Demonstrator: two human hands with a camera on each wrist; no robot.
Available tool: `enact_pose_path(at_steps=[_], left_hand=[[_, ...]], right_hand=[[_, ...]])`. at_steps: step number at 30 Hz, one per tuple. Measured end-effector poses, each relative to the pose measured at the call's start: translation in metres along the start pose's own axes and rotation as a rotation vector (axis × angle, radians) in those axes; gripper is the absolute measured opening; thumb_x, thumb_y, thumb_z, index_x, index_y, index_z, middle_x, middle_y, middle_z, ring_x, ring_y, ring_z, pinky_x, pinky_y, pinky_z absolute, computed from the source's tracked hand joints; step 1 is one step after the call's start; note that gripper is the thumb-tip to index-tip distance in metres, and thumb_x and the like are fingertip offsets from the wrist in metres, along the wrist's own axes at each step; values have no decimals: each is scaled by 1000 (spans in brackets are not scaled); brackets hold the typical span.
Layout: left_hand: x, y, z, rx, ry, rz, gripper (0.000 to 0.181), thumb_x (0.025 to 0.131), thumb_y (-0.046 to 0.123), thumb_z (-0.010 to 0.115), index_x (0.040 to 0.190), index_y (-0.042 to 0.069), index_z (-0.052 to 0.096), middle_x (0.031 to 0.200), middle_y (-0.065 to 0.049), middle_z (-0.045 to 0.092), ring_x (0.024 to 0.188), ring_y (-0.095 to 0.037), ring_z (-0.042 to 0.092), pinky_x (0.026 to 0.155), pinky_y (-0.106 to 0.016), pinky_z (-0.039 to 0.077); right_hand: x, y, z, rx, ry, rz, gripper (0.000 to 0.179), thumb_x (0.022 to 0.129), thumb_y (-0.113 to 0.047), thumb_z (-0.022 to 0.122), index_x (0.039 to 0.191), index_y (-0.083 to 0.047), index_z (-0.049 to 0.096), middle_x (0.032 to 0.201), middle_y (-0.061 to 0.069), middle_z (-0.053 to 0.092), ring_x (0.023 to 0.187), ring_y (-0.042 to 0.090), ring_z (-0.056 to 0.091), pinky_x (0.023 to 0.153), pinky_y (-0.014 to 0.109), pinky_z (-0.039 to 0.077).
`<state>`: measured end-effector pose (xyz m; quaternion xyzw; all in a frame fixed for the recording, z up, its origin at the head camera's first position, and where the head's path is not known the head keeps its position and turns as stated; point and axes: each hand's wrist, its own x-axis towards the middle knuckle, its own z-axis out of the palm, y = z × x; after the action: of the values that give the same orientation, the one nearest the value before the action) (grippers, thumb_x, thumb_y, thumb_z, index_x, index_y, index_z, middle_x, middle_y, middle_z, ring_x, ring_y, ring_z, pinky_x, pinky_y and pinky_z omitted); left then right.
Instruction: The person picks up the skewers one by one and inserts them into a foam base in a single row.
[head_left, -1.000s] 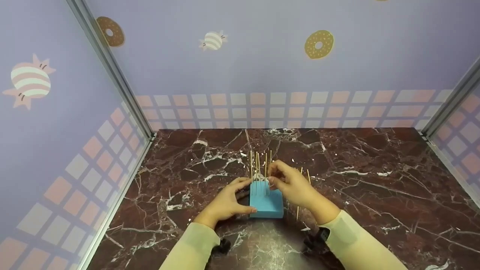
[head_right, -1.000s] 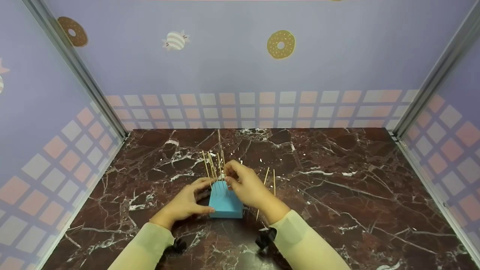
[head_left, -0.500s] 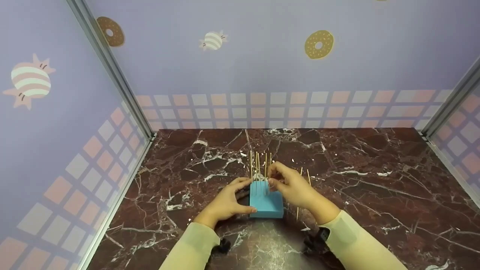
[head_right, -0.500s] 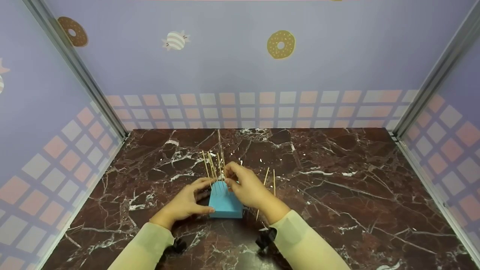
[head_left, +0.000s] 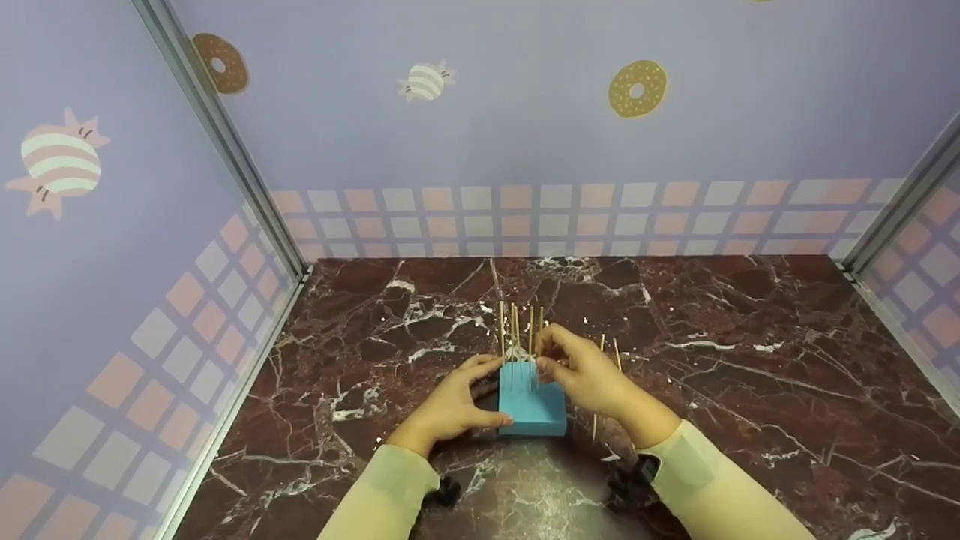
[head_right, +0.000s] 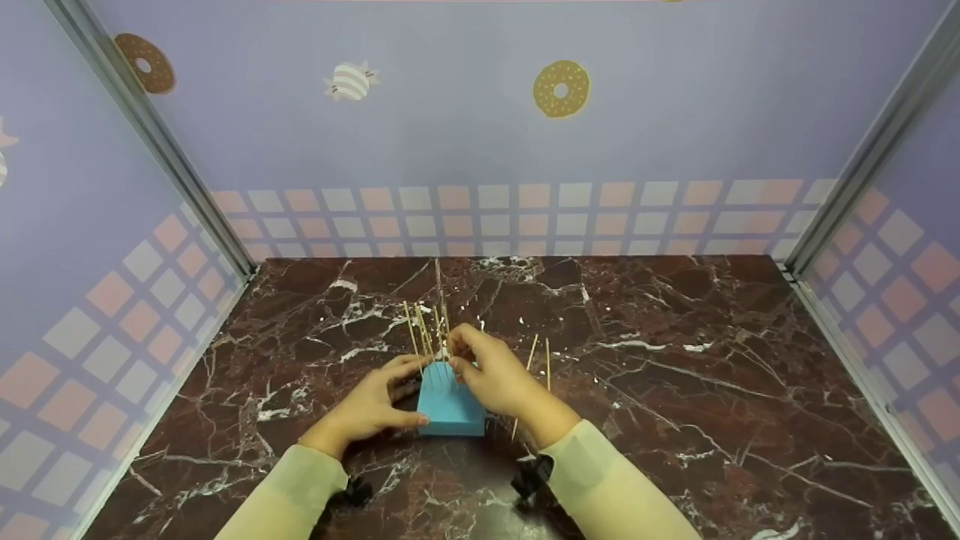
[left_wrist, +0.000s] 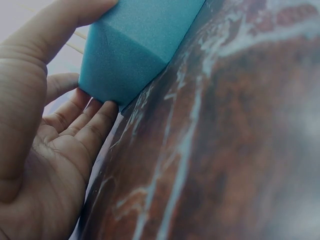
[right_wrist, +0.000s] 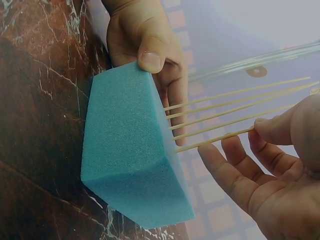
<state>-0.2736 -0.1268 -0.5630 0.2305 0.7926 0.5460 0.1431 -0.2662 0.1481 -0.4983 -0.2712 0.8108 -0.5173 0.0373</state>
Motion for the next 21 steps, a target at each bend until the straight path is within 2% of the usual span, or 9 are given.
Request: enact_pose_path(at_steps=[7,15,21], left_hand=[[-1,2,0,-4,1,2,104,87,18,100,173,6,45,173,-15,44,161,-44,51,136,-51,47],[0,3,1,-26,-2,7,104,87,15,100,173,2,43,174,-16,43,159,-45,53,135,-50,48],[0,3,1,-33,4,-2,105,86,15,100,173,1,43,174,-16,42,158,-46,54,134,-51,49]], right_hand=[[0,-2,0,5,21,32,13,111,-2,67,123,-5,62,118,19,70,109,31,78,92,39,75],[-1,-2,-5,-8,29,47,16,107,-8,74,121,-9,67,116,12,74,111,22,73,102,50,68],[-3,-3,-18,-22,5,42,27,104,-10,79,127,-4,66,117,14,73,108,21,72,96,40,66]])
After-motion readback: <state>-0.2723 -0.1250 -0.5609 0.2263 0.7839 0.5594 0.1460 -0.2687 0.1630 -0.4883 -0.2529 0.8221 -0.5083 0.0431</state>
